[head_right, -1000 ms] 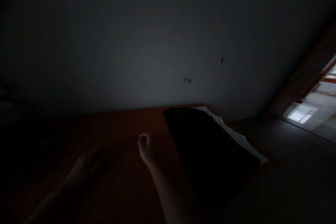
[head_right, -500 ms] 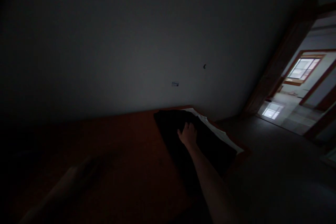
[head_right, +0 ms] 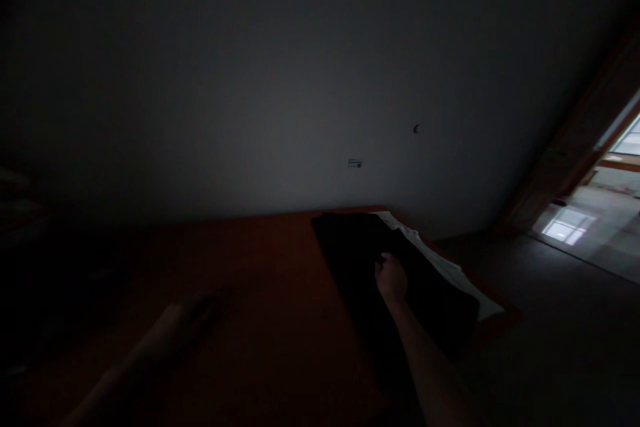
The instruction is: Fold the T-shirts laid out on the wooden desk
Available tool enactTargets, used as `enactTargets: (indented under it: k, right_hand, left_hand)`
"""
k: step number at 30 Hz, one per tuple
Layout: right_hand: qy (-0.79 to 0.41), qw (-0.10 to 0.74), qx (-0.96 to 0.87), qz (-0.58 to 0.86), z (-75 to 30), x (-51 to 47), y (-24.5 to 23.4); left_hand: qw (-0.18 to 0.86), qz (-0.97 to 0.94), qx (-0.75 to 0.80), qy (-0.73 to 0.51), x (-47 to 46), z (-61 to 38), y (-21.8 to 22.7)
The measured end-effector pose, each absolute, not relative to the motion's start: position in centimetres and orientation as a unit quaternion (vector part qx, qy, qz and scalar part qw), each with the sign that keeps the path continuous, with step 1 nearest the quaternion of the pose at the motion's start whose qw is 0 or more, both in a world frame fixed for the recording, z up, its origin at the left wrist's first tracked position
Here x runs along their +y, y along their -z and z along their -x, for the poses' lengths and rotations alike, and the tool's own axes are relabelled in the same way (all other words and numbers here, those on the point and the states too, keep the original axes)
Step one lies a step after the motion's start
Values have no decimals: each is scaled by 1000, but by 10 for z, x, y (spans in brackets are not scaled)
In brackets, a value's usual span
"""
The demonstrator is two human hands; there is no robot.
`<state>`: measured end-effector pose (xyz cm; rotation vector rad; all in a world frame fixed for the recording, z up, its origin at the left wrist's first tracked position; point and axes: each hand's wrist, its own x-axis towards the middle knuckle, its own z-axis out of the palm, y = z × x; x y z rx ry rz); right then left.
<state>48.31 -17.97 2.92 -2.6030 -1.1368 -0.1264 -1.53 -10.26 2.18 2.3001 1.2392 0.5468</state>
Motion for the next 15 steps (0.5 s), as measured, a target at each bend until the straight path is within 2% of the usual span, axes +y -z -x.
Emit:
enactTargets:
  k: [6,11,13,15]
  right_hand:
    - [4,169,-447,878,-488,-157,-64]
    - [2,231,-540,809,-428,-112,-90]
    - [-19,293,-577,762,-386,-99,-98]
    - [-51,413,-604,680,-342,-93,-113]
  left_hand:
    - [259,-805,466,-260,-108,14,-30]
    - [295,-749,482,-345,-108,14,-26]
    - [330,-714,482,-387,-107,14,-23]
    - [374,-671,472,-432,-106,14,-21]
